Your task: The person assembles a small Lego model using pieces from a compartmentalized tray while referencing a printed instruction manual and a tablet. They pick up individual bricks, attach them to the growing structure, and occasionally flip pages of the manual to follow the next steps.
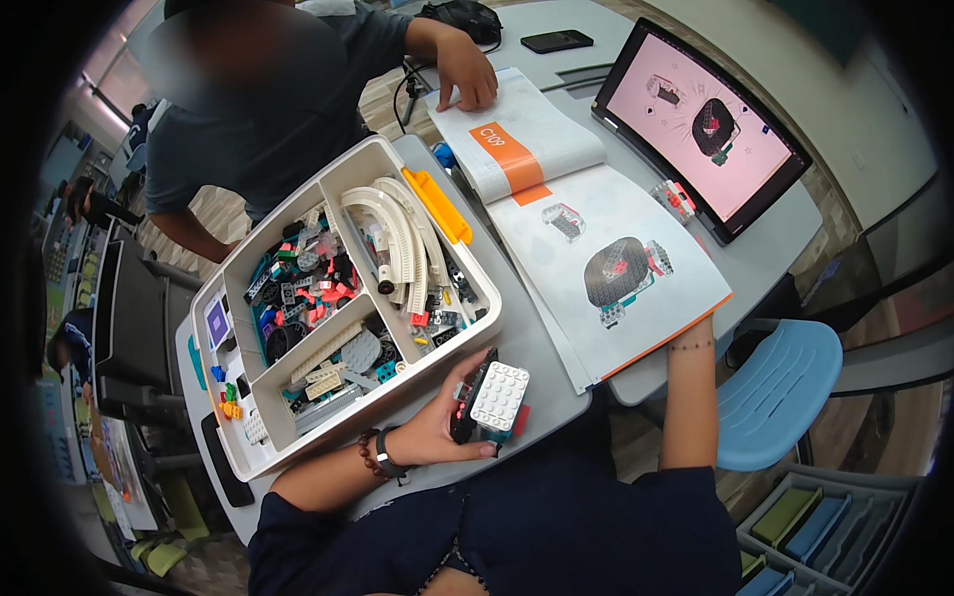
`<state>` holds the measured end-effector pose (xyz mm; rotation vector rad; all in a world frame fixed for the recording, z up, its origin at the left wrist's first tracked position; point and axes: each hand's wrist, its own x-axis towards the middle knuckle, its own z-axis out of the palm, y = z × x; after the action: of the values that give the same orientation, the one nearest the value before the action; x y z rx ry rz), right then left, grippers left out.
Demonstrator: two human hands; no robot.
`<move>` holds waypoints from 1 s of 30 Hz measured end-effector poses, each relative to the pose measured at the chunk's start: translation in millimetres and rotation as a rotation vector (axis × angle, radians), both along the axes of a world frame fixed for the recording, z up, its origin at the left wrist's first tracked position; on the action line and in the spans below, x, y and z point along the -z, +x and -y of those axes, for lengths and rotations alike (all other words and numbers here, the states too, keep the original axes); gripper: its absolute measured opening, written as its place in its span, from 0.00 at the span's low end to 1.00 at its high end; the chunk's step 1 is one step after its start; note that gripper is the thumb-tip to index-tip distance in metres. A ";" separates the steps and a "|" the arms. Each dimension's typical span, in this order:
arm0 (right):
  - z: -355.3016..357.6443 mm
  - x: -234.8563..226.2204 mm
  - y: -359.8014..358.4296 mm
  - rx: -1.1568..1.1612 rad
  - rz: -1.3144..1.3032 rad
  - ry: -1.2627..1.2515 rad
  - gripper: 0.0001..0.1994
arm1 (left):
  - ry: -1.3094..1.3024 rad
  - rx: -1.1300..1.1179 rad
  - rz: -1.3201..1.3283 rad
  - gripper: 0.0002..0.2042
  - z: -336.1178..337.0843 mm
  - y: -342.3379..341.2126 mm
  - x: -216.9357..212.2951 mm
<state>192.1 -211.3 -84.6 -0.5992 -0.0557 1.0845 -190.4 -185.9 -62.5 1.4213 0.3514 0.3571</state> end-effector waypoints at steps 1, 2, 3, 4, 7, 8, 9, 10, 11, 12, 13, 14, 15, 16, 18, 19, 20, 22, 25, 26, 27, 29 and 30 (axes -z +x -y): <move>9.9 -2.5 -2.7 0.002 0.006 0.000 0.29 | 0.026 -0.015 0.000 0.52 1.1 -0.1 0.1; 21.7 -5.4 -6.8 0.016 0.021 0.000 0.29 | 0.082 -0.033 0.009 0.52 1.6 1.0 -1.5; 32.4 -9.1 -12.5 0.026 0.043 -0.003 0.29 | 0.139 -0.058 0.015 0.52 2.5 2.3 -3.6; 41.2 -13.8 -17.2 0.024 0.074 0.005 0.29 | 0.197 -0.082 0.021 0.52 3.5 3.1 -5.0; 63.2 -24.2 -28.3 -0.024 0.169 0.014 0.28 | 0.428 -0.131 -0.012 0.51 7.3 2.0 -1.4; 70.7 -26.1 -28.5 -0.064 0.203 0.008 0.28 | 0.473 -0.152 -0.015 0.51 8.9 2.6 -2.3; 76.1 -26.6 -29.0 -0.104 0.237 0.001 0.27 | 0.517 -0.174 -0.018 0.51 10.3 3.3 -3.7; 79.8 -25.0 -30.2 -0.087 0.294 -0.053 0.26 | 0.561 -0.196 -0.022 0.51 11.4 3.7 -4.9; 83.9 -22.3 -30.9 -0.068 0.351 -0.108 0.24 | 0.590 -0.209 -0.028 0.51 12.5 4.3 -5.6; 86.6 -20.4 -31.1 -0.049 0.408 -0.163 0.23 | 0.619 -0.222 -0.034 0.51 13.0 4.8 -6.4; 88.0 -19.9 -32.1 -0.036 0.434 -0.204 0.22 | 0.647 -0.236 -0.041 0.51 13.3 5.1 -7.1; 90.4 -19.7 -34.4 -0.022 0.459 -0.247 0.20 | 0.651 -0.242 -0.059 0.51 14.2 5.4 -7.6; 92.7 -19.3 -36.7 -0.007 0.484 -0.291 0.19 | 0.654 -0.249 -0.078 0.51 14.6 5.2 -8.0; 93.9 -18.5 -37.8 -0.028 0.507 -0.288 0.18 | 0.657 -0.254 -0.096 0.51 14.3 4.8 -8.6; 97.7 -18.5 -37.0 -0.057 0.555 -0.291 0.16 | 0.700 -0.259 -0.119 0.52 12.0 4.1 -10.0; 98.9 -18.8 -37.3 -0.067 0.559 -0.311 0.15 | 0.702 -0.257 -0.123 0.52 12.5 4.1 -8.9; 98.3 -19.1 -38.4 -0.078 0.562 -0.330 0.14 | 0.705 -0.258 -0.126 0.52 13.3 3.9 -7.5; 96.7 -24.0 -44.6 -0.074 0.569 -0.349 0.13 | 0.710 -0.260 -0.123 0.52 13.6 4.5 -4.7; 95.4 -21.5 -44.2 -0.075 0.601 -0.368 0.12 | 0.680 -0.254 -0.104 0.51 13.5 4.0 6.8; 93.5 -20.3 -42.9 -0.082 0.599 -0.369 0.11 | 0.688 -0.256 -0.109 0.51 13.2 2.9 8.0; 92.3 -18.9 -42.0 -0.088 0.595 -0.371 0.11 | 0.696 -0.255 -0.114 0.51 12.9 2.0 8.5; 91.1 -17.4 -40.5 -0.093 0.578 -0.360 0.11 | 0.671 -0.247 -0.132 0.50 13.0 0.9 8.0; 90.4 -16.9 -40.0 -0.092 0.566 -0.347 0.10 | 0.676 -0.241 -0.143 0.50 13.1 0.4 8.0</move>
<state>152.1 -301.7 -67.7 -1.2153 -0.3954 0.9909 -190.0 -199.0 -70.5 2.0791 0.5530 0.6084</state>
